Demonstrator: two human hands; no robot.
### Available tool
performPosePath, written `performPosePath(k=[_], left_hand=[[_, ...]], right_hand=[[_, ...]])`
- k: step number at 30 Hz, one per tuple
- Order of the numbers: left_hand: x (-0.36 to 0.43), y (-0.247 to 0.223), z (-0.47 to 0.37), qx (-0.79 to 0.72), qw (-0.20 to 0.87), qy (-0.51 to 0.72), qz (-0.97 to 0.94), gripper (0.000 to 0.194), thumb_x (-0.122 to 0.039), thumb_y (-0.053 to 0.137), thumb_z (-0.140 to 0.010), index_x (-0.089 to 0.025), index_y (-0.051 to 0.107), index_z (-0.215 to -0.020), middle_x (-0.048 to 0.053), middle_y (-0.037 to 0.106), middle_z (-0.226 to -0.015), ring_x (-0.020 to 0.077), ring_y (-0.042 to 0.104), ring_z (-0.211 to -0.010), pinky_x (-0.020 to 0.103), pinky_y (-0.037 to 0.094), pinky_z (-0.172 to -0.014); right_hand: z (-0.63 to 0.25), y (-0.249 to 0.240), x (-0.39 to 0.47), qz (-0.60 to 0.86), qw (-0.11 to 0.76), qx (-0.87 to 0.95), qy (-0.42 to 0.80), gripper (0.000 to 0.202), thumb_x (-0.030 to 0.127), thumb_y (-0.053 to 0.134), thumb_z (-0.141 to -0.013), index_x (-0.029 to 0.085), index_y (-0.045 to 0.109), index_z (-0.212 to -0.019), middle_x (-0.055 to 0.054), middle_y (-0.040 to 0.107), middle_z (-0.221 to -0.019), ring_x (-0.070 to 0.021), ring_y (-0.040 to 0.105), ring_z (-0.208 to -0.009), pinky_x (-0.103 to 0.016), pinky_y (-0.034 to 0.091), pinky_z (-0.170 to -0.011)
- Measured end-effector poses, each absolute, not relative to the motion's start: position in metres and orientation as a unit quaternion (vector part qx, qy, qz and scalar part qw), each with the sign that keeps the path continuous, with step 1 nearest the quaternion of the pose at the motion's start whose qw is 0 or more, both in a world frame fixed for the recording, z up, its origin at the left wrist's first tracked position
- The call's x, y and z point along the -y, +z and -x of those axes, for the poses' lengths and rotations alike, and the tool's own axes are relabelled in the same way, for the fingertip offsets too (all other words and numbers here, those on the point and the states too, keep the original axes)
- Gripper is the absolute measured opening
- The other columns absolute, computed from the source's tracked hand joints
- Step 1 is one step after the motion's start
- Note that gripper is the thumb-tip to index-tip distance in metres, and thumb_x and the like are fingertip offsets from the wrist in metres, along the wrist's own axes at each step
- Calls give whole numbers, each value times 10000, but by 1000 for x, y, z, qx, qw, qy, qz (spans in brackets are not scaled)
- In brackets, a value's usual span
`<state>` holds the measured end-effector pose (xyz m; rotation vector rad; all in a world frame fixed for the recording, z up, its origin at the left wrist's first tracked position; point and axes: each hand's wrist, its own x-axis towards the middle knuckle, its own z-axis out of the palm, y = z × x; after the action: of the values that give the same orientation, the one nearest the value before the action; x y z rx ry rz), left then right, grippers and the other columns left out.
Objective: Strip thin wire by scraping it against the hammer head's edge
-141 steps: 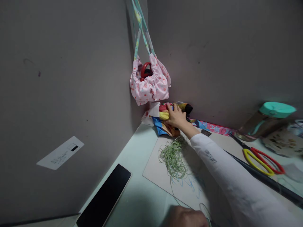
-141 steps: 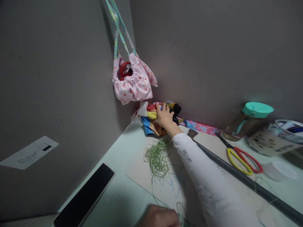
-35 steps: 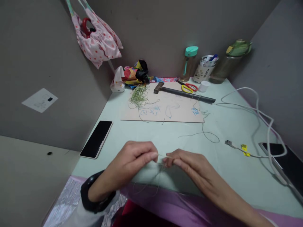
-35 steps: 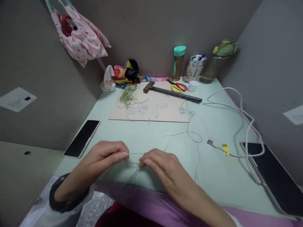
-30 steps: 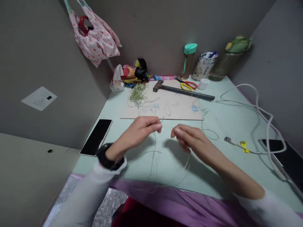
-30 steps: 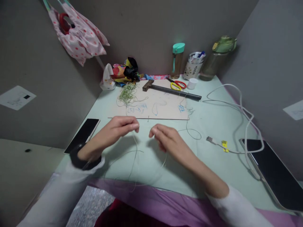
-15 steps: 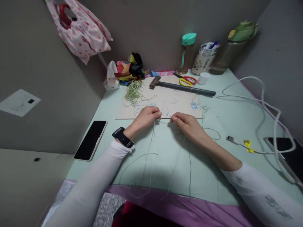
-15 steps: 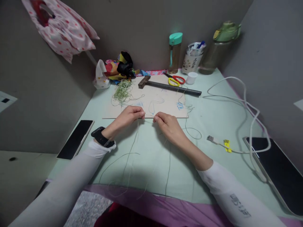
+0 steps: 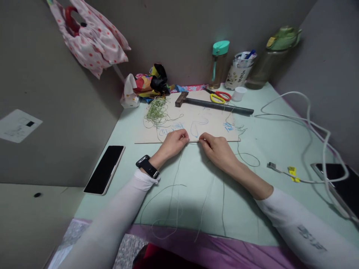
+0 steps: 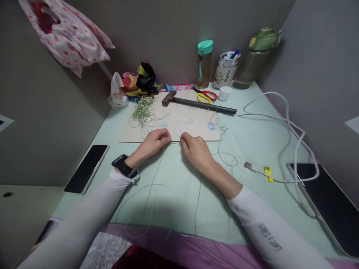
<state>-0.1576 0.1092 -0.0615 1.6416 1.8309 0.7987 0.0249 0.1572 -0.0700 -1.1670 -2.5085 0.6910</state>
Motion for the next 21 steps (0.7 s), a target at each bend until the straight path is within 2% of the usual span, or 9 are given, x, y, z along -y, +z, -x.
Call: performPosePath(k=[4,7,11,16,21], left_hand=[[-103,-61,155,-688,244,276,-625,128,-134,494,-814,-152,611,-765,-10,553,-665,143,475,-670,275,327,-674],[-99,-62,154,-688,251,279,-621,126,-123,495,-803,-157,599,-743,-20,521,-638,142,455,-651,272,315,-651],[-94,-64,150,-710,224,263,-614,138,-116,500,-815,-166,602,-736,-10,541,-656,156,471,-669,276,318,-648],[-86,-63,143,-733,189,234,-610,180,-98,497,-825,-173,650,-770,11,619,-704,172,512,-693,282,342,-666],[-74,-61,142,-734,182,234,-611,161,-152,563,-838,-179,715,-792,19,663,-705,176,554,-709,282,350,-676]], right_hand=[[-24,-70,-147,397,75,898,176,278,227,362,-946,188,638,-963,-74,644,-689,-188,493,-571,-315,191,-565],[-24,-68,-136,377,28,915,141,267,161,373,-918,183,633,-972,-78,662,-712,-169,468,-545,-328,141,-561],[-20,-65,-125,349,-10,931,109,292,92,373,-886,172,616,-1026,-75,690,-794,-149,468,-555,-333,125,-559],[-19,-63,-117,336,-31,938,78,310,81,351,-909,161,594,-1083,-80,695,-837,-138,472,-558,-334,123,-555],[-25,-62,-102,332,-44,940,61,335,58,340,-902,158,573,-1122,-100,685,-883,-129,456,-555,-336,120,-559]])
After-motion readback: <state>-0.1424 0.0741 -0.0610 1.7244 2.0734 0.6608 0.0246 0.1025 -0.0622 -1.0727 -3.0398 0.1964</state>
